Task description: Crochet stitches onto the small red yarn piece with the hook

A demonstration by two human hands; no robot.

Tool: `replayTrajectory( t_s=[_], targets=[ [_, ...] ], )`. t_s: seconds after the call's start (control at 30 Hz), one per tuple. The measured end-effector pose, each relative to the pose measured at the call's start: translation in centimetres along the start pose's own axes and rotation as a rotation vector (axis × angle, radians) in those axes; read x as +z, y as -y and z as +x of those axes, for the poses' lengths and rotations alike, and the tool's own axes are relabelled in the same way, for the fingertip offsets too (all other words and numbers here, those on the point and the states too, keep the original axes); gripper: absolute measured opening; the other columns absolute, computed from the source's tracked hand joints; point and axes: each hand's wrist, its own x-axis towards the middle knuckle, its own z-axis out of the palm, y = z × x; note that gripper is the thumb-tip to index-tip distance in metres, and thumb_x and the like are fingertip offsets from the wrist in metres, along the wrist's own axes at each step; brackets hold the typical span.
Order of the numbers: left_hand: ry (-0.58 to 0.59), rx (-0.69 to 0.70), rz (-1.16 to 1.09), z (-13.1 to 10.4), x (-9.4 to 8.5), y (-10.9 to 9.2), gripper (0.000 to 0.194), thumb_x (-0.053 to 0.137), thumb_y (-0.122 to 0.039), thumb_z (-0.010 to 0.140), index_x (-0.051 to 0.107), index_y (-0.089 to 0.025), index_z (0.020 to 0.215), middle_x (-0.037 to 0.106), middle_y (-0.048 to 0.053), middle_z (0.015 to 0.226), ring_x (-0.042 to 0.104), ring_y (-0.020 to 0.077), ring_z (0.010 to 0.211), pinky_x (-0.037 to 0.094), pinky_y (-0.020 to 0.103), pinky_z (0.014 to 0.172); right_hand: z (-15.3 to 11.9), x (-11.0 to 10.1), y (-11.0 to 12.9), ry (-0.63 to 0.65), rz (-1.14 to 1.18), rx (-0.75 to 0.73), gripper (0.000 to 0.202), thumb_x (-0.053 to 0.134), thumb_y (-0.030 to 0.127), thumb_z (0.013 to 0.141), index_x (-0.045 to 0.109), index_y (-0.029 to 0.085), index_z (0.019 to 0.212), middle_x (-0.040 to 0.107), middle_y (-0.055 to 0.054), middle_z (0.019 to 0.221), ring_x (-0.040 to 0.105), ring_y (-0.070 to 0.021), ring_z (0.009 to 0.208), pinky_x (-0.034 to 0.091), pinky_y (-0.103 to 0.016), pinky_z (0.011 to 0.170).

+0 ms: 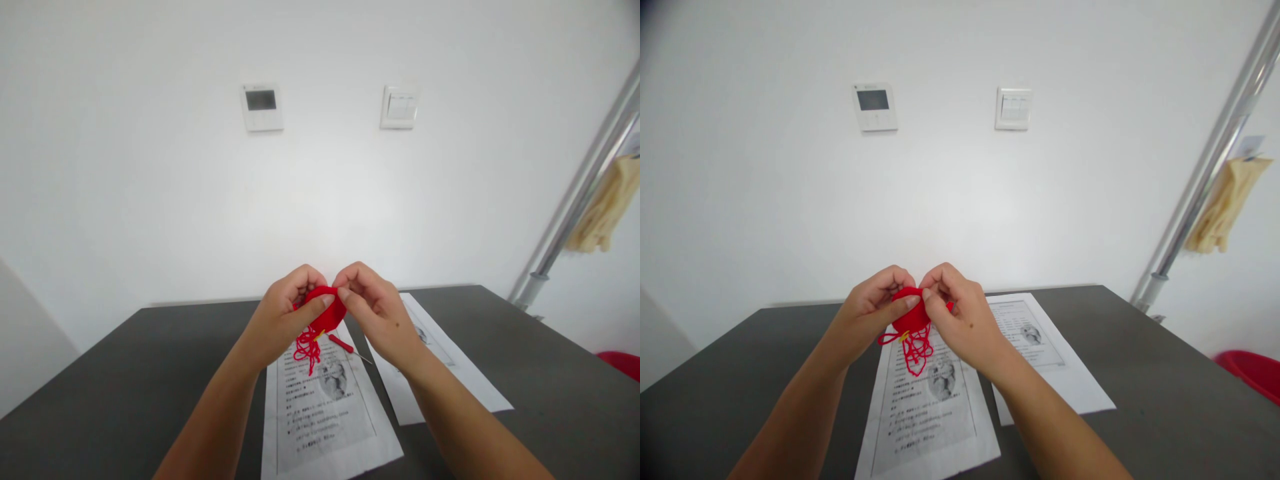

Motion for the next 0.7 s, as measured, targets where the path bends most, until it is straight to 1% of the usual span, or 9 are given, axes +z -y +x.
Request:
replayTrajectory(
  t_s=[0.1, 0.23, 0.5, 0.6, 0.7],
  targets=[
    [-0.006, 0.001, 0.006, 0.03, 0.0, -0.08, 0.016, 0.064, -0.031, 0.088, 0.055, -0.019, 0.082, 0.053, -0.006, 0.069, 0.046, 0.0088, 0.06, 0.035, 0.021, 0.055, -0.04, -0.02, 0.03, 0.0, -0.013, -0.01, 0.008, 0.052, 0.024, 0.087, 0.055, 0.022, 0.079, 0.053, 0.005, 0.061, 0.048, -0.0118, 0.056, 0.036, -0.026, 0.054],
    [-0.007, 0.004, 0.007, 0.07, 0.02, -0.22, 0.016, 0.064, -0.031, 0.088, 0.056, -0.019, 0.082, 0.053, -0.005, 0.069, 0.046, 0.009, 0.059, 0.035, 0.021, 0.054, -0.06, -0.07, -0.08, 0.003, -0.001, -0.02, 0.008, 0.054, 0.024, 0.088, 0.055, 0.022, 0.08, 0.054, 0.005, 0.062, 0.049, -0.0123, 0.057, 0.037, -0.026, 0.054],
    [-0.019, -0.004, -0.013, 0.12, 0.14, -0.15, 0.016, 0.066, -0.031, 0.087, 0.056, -0.019, 0.082, 0.055, -0.005, 0.068, 0.047, 0.0089, 0.059, 0.035, 0.021, 0.054, -0.08, -0.06, -0.32, -0.019, -0.027, -0.053, 0.01, 0.053, 0.023, 0.088, 0.055, 0.022, 0.078, 0.052, 0.005, 0.062, 0.046, -0.0118, 0.056, 0.035, -0.026, 0.053],
    [-0.046, -0.005, -0.051, 0.3, 0.19, -0.07, 0.018, 0.068, -0.032, 0.086, 0.056, -0.019, 0.082, 0.057, -0.005, 0.067, 0.048, 0.0085, 0.058, 0.035, 0.02, 0.053, -0.12, -0.02, -0.33, -0.034, -0.015, -0.064, 0.01, 0.053, 0.023, 0.088, 0.056, 0.021, 0.079, 0.054, 0.005, 0.063, 0.048, -0.0119, 0.057, 0.036, -0.026, 0.054],
    [-0.045, -0.01, -0.121, 0.44, 0.24, -0.03, 0.019, 0.069, -0.032, 0.085, 0.056, -0.019, 0.082, 0.057, -0.005, 0.067, 0.048, 0.0079, 0.056, 0.035, 0.02, 0.052, -0.16, -0.04, -0.36, -0.038, -0.003, -0.063, 0.01, 0.053, 0.024, 0.089, 0.056, 0.021, 0.08, 0.055, 0.004, 0.064, 0.049, -0.0121, 0.058, 0.038, -0.026, 0.055]
  ],
)
